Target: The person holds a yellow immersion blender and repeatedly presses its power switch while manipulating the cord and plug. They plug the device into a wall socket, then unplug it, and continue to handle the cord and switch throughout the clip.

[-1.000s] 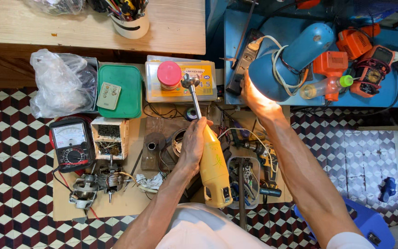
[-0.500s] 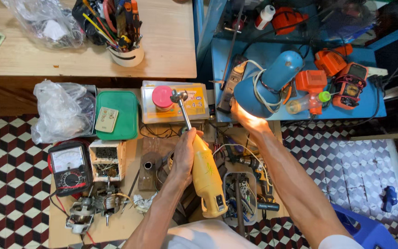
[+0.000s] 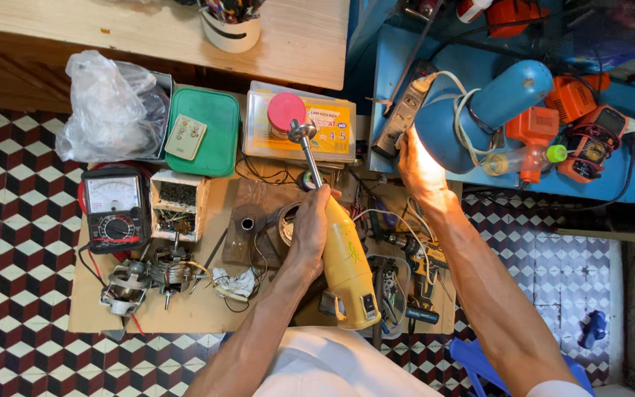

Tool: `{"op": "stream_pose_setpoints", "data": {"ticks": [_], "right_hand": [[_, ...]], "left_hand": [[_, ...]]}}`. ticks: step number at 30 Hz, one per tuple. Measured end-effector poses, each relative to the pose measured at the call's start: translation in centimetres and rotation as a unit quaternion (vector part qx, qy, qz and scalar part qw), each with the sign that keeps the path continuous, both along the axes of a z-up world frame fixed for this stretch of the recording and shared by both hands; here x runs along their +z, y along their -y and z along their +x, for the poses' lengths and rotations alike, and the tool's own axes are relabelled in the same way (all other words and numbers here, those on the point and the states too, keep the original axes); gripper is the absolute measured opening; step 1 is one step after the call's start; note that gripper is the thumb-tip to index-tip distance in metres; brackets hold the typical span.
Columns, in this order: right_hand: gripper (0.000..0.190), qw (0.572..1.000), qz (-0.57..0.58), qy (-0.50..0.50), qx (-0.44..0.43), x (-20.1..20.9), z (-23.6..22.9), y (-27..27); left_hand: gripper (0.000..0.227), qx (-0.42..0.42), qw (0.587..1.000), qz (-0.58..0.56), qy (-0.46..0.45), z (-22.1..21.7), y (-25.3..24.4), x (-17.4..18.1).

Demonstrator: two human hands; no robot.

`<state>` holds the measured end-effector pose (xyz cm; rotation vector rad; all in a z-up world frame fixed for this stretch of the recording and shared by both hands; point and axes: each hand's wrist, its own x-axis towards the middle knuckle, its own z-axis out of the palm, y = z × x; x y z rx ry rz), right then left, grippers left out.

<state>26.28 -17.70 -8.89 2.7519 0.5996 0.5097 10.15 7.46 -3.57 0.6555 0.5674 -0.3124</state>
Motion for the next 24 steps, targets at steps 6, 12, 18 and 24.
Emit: {"op": "stream_pose_setpoints", "data": {"ticks": [6,12,18,24], "right_hand": [[0.025,0.987,0.114,-0.108,-0.044,3.4,-0.2,-1.3],[0.024,0.948,0.246,-0.183,-0.085,6.3,0.0,-2.6],[0.017,0.969,0.203,-0.13,-0.047,4.3,-0.8,-2.7],[0.012,0.97,0.227,-0.09,-0.005,1.1,-0.9,-0.8]], "left_hand": [[0.033,-0.016,1.0,0.009,-0.002,0.3,0.0,0.4],[0.035,-0.049,0.998,0.031,0.005,0.9,-0.3,0.9],[0.035,-0.052,0.998,0.03,0.002,0.4,-0.6,1.0],[0.035,-0.042,0.999,0.014,0.0,0.3,-0.6,-0.1]]}}
